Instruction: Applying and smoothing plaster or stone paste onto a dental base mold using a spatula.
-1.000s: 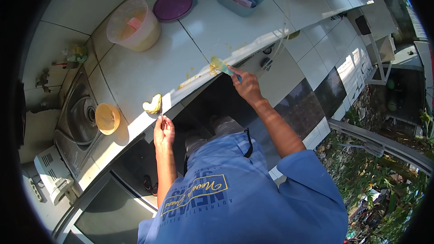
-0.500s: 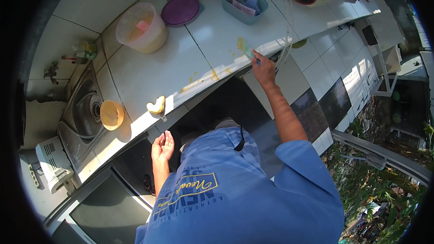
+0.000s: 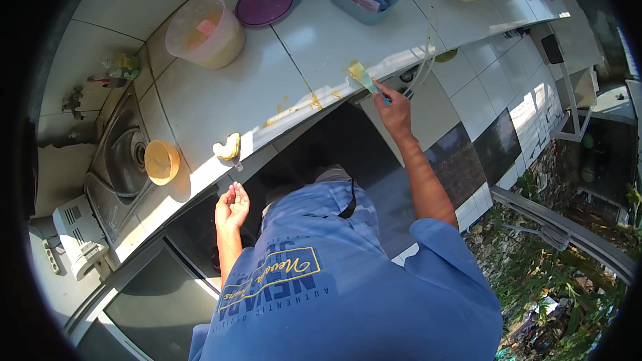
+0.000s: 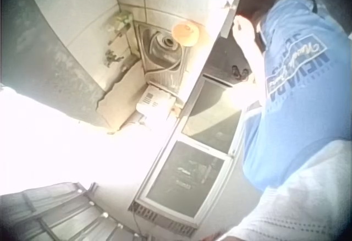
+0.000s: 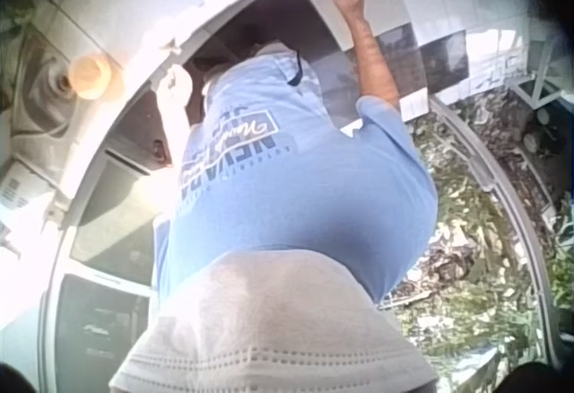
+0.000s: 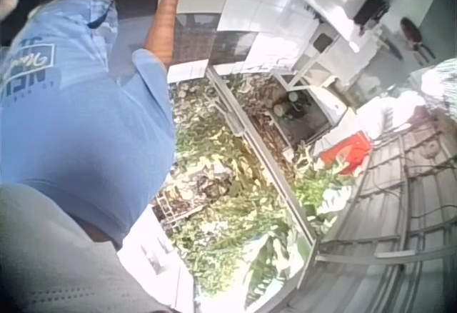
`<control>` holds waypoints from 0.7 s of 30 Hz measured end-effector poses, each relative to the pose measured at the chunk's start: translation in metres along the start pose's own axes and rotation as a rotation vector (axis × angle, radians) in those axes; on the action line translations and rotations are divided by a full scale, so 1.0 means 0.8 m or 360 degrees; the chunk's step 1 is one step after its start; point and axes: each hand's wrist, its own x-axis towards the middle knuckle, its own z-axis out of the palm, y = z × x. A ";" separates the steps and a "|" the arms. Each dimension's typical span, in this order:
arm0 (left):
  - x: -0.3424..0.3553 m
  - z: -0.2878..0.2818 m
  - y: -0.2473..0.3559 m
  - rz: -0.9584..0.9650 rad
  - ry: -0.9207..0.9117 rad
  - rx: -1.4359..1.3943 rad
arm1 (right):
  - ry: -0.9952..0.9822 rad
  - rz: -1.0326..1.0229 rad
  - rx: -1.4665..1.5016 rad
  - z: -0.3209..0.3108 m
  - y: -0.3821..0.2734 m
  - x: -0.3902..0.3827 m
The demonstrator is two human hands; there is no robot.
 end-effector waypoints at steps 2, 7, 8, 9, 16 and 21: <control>0.001 -0.001 0.006 -0.0011 0.0059 -0.0032 | 0.0380 -0.0454 -0.0569 -0.006 0.014 0.003; 0.007 -0.005 0.034 -0.0004 -0.0040 -0.0153 | 0.0346 -0.0630 -0.0646 0.019 0.018 -0.024; 0.008 -0.006 0.038 0.0009 -0.0045 -0.0166 | 0.0301 -0.0679 -0.0592 0.030 0.014 -0.030; 0.009 -0.004 0.040 0.0018 -0.0074 -0.0165 | 0.0281 -0.0734 -0.0580 0.040 0.011 -0.037; 0.011 0.008 0.044 -0.0020 -0.0150 -0.0241 | 0.0022 -0.0717 -0.0359 0.119 -0.016 -0.073; 0.009 0.011 0.043 -0.0021 -0.0176 -0.0305 | -0.0247 -0.0716 -0.0253 0.165 -0.033 -0.094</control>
